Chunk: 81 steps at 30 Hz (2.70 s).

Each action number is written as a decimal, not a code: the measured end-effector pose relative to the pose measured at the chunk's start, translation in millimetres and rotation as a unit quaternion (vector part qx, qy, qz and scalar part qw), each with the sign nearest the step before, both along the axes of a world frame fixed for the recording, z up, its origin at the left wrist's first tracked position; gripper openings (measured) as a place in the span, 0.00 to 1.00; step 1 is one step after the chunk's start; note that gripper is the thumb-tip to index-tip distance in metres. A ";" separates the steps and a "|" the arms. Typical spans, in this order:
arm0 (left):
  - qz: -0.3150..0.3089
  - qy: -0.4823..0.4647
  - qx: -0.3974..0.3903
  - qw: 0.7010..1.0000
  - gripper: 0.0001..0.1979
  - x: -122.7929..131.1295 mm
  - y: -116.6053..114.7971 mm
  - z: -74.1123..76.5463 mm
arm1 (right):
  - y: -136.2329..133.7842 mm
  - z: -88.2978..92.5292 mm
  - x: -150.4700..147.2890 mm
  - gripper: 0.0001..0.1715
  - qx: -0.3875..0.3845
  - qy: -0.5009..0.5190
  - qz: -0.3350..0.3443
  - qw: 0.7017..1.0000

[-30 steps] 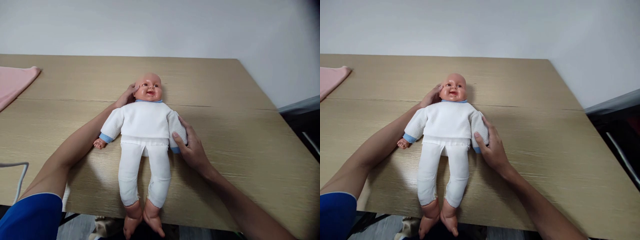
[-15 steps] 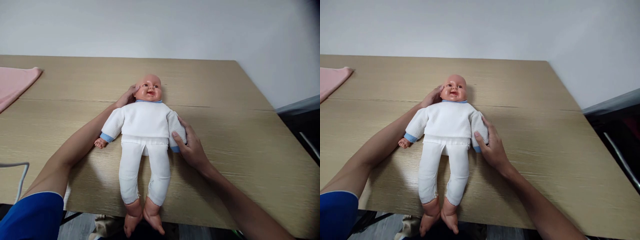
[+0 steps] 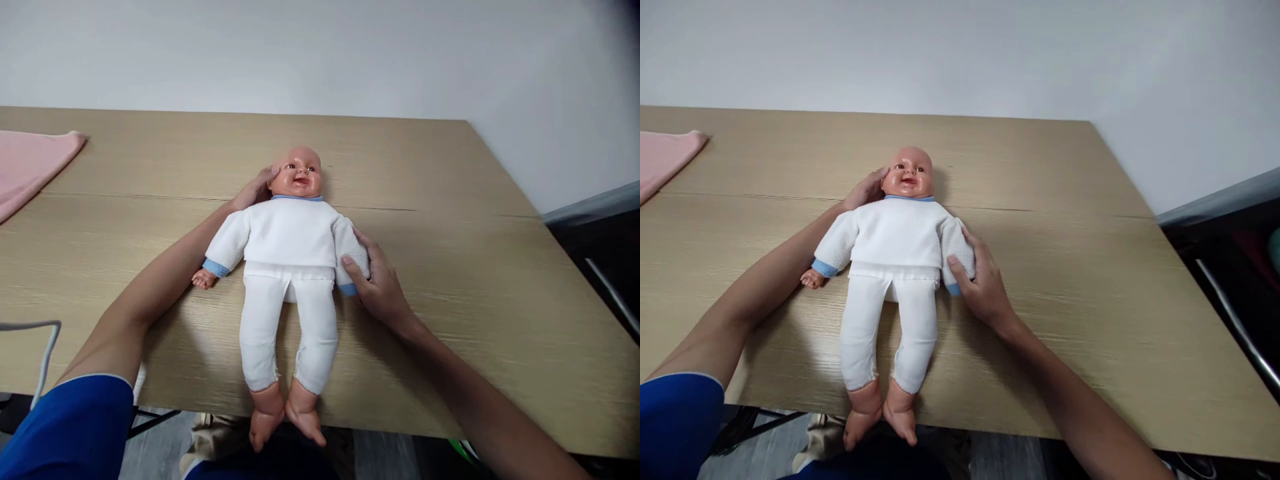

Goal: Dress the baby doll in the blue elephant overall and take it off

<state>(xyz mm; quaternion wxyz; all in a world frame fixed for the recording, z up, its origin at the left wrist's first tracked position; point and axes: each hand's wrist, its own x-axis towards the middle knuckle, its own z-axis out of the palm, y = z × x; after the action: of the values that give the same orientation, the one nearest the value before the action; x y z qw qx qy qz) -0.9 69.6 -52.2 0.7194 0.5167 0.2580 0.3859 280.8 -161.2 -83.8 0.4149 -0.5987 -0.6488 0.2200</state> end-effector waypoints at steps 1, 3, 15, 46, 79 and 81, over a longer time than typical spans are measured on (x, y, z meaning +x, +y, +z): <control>-0.005 0.011 0.003 1.000 0.29 -1.4 0.8 1.3 | 1.1 -1.5 0.6 0.46 0.007 -0.004 0.000 1.000; 0.001 0.048 0.013 0.999 0.30 -7.6 3.8 4.9 | 3.3 -4.7 2.0 0.46 0.028 -0.017 -0.003 0.999; 0.205 0.307 0.350 0.861 0.21 -33.0 -108.8 78.8 | 5.8 2.0 2.7 0.40 0.119 -0.096 -0.083 0.985; 0.316 0.317 0.521 0.727 0.26 -100.1 -406.3 -34.1 | -241.8 -55.7 -48.9 0.22 0.265 -0.113 -0.053 0.956; -0.122 0.329 0.454 0.819 0.10 -110.8 -441.0 -62.7 | -250.0 -81.7 -33.2 0.17 -0.208 0.009 0.170 0.963; -0.130 0.292 0.471 0.822 0.08 -90.1 -429.5 -39.8 | -248.6 -39.4 -42.4 0.12 -0.185 0.004 0.240 0.953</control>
<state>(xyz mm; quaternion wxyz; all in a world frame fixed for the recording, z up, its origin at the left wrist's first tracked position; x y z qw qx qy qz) -91.0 -359.9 -92.0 0.3230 0.9098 0.1734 0.1946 238.4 -409.8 -123.1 0.2342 -0.4904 -0.7200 0.4316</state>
